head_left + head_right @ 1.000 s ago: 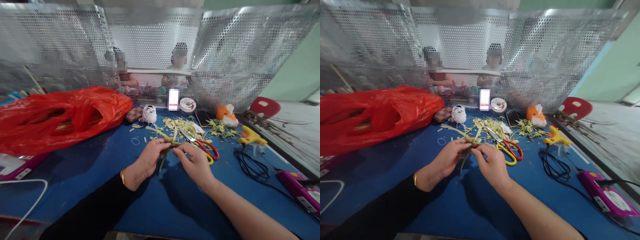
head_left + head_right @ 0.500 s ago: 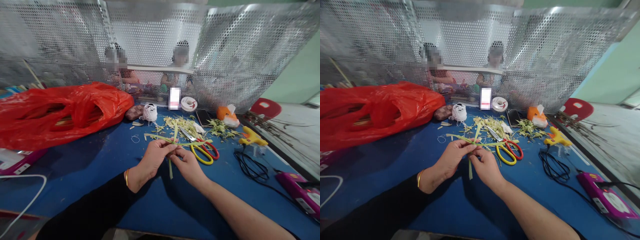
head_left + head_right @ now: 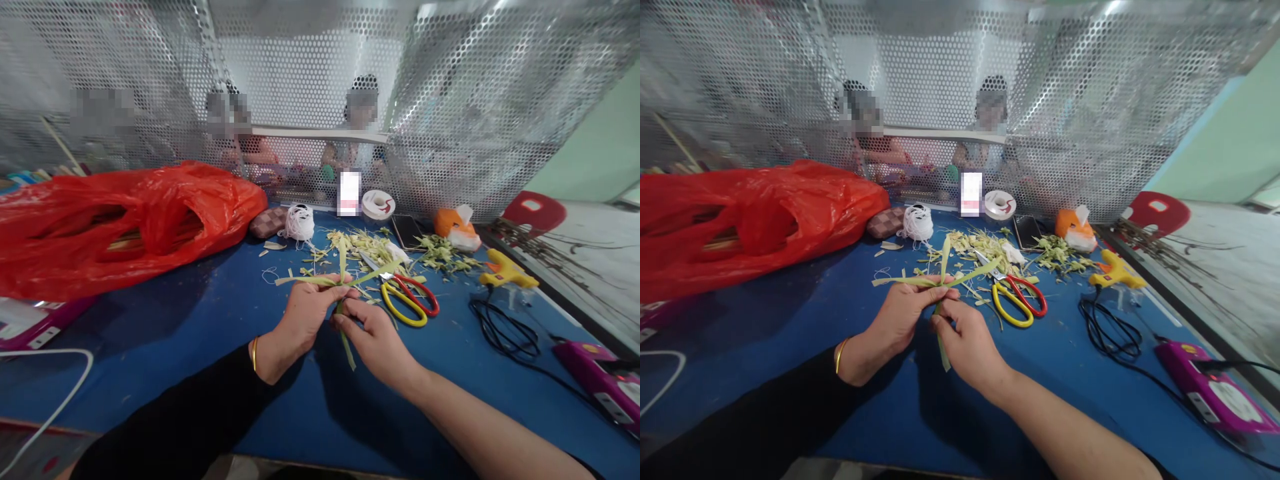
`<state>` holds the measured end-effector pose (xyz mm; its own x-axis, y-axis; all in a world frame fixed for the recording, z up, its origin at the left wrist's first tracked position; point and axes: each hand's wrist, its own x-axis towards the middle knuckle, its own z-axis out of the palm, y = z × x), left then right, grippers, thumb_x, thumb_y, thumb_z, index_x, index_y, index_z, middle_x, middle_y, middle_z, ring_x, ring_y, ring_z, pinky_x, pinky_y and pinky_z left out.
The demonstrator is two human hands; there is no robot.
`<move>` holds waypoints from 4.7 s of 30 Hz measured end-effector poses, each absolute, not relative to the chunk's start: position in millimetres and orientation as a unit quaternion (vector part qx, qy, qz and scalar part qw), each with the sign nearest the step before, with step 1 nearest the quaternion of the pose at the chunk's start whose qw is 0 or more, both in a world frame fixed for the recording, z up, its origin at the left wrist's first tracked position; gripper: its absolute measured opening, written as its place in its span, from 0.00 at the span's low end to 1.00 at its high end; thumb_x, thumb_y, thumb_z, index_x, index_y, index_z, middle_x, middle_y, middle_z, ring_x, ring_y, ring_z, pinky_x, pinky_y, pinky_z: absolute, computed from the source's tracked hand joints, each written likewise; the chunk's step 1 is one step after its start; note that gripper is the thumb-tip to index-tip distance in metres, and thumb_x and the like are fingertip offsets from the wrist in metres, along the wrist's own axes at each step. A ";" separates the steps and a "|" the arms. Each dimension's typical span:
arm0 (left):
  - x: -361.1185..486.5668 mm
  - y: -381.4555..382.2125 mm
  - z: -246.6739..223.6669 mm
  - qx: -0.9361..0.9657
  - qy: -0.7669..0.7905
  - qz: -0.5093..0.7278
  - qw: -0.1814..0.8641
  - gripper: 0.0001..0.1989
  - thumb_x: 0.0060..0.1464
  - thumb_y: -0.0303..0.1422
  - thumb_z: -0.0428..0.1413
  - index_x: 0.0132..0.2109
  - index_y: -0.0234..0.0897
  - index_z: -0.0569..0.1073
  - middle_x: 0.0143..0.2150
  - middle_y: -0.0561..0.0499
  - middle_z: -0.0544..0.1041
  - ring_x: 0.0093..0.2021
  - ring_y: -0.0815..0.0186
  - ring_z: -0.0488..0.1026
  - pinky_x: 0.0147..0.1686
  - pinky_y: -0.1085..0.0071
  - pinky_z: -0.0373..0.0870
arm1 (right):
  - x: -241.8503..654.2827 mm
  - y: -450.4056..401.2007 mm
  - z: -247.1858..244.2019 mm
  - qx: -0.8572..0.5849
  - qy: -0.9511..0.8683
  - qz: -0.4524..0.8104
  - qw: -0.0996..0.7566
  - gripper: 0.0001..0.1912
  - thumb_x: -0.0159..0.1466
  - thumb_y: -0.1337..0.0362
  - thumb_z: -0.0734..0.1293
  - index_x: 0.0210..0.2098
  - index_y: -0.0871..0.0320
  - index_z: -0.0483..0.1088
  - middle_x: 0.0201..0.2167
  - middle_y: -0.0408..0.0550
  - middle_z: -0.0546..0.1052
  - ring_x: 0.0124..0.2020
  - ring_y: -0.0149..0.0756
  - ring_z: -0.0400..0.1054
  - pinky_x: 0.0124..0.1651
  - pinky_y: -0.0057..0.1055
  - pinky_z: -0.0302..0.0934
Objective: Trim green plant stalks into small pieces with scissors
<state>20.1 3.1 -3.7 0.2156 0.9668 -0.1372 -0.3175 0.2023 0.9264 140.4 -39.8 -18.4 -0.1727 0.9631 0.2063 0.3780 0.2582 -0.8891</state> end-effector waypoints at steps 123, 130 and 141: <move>12.9 13.8 -2.4 0.433 0.388 0.404 0.706 0.10 0.43 0.31 0.65 0.36 0.32 0.80 0.35 0.46 0.82 0.36 0.67 0.77 0.40 0.73 0.69 | 176.7 -26.9 3.2 -0.504 -0.654 0.008 0.564 0.09 0.64 0.64 0.64 0.27 0.55 0.69 0.29 0.47 0.73 0.34 0.39 0.66 0.41 0.35 0.59; 15.2 13.0 -4.0 0.420 0.367 0.438 0.705 0.08 0.43 0.27 0.64 0.35 0.33 0.80 0.32 0.48 0.82 0.35 0.66 0.77 0.45 0.69 0.69 | 149.2 -27.0 -20.5 -0.541 -0.657 0.305 0.427 0.13 0.64 0.59 0.63 0.25 0.56 0.69 0.21 0.42 0.70 0.25 0.34 0.62 0.30 0.29 0.55; 18.0 16.1 -9.9 0.388 0.369 0.451 0.714 0.06 0.42 0.26 0.65 0.32 0.31 0.79 0.30 0.48 0.80 0.31 0.68 0.75 0.38 0.73 0.70 | 153.0 -24.7 -20.6 -0.499 -0.719 0.266 0.405 0.16 0.63 0.63 0.61 0.20 0.55 0.59 0.20 0.39 0.64 0.24 0.32 0.58 0.30 0.28 0.52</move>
